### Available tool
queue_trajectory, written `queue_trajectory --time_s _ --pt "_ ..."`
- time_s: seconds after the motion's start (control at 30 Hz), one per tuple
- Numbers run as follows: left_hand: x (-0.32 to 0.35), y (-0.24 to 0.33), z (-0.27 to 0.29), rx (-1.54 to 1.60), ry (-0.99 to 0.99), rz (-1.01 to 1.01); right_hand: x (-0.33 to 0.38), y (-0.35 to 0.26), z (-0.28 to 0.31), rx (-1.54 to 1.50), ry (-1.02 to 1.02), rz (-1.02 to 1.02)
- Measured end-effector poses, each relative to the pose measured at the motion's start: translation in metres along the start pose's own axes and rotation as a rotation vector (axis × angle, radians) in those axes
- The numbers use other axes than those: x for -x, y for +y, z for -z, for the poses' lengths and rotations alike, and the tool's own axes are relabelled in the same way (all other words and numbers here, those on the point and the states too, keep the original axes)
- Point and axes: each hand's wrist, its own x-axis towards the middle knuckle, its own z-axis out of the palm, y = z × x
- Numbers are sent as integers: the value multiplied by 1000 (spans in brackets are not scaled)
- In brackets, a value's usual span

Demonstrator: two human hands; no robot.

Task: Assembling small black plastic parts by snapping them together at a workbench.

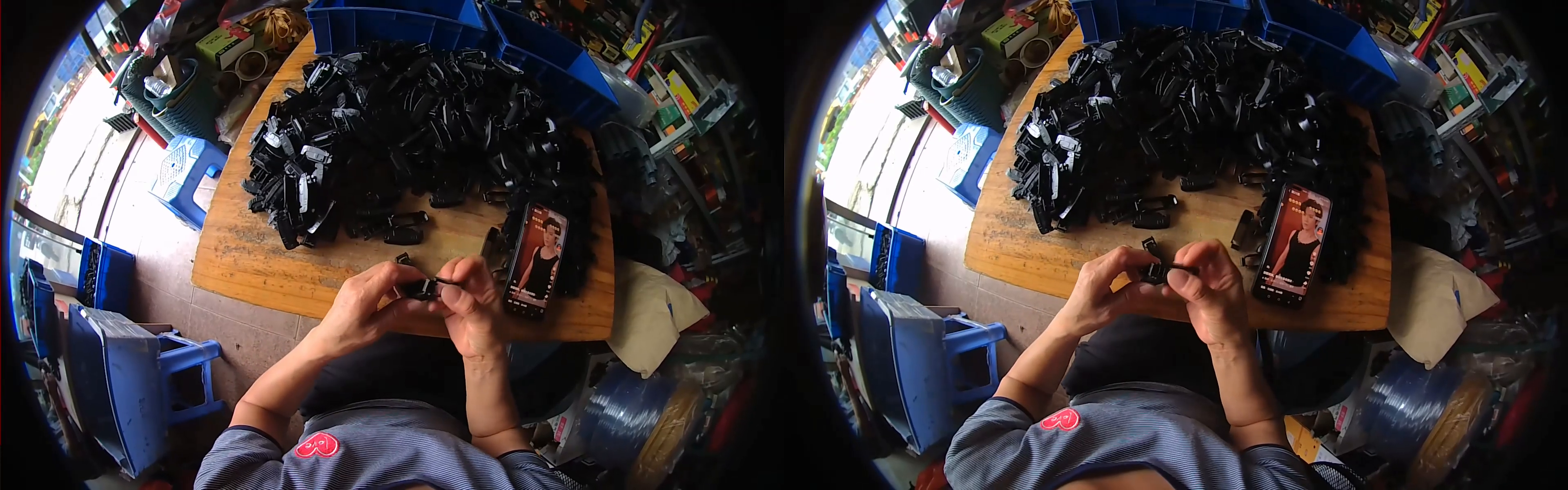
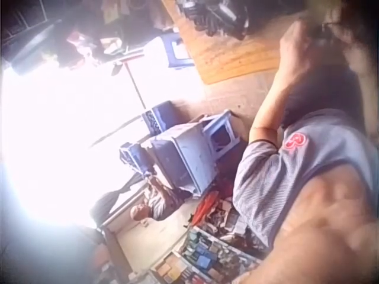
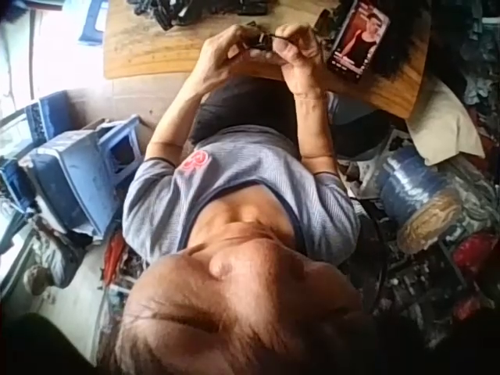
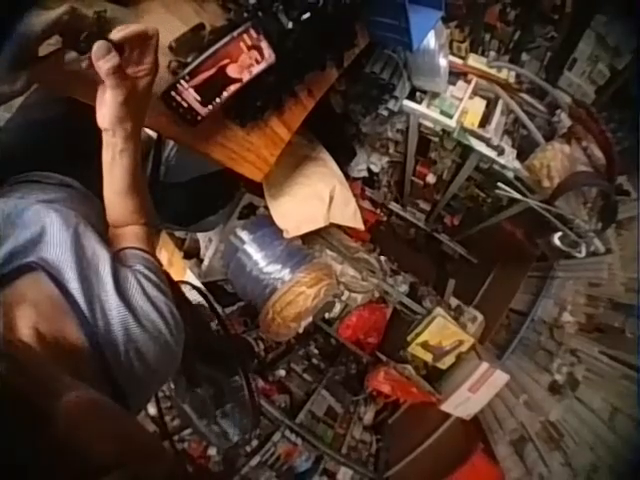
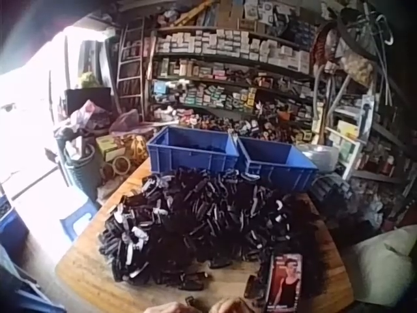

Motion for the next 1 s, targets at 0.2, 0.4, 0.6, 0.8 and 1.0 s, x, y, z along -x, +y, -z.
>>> queue_trajectory --time_s 0.2,0.4,0.6,0.8,1.0 --pt "5 -1 7 39 100 -4 2 -2 -8 117 -46 -103" --pt "8 1 14 13 33 -16 -1 -3 -8 92 -116 -237" --pt "16 1 21 -42 -20 -25 3 -2 -23 245 -54 -280" --pt "20 -6 1 173 -90 -34 -4 2 -30 924 -177 353" --pt "2 6 35 618 133 237 -70 -37 -10 1758 -71 678"
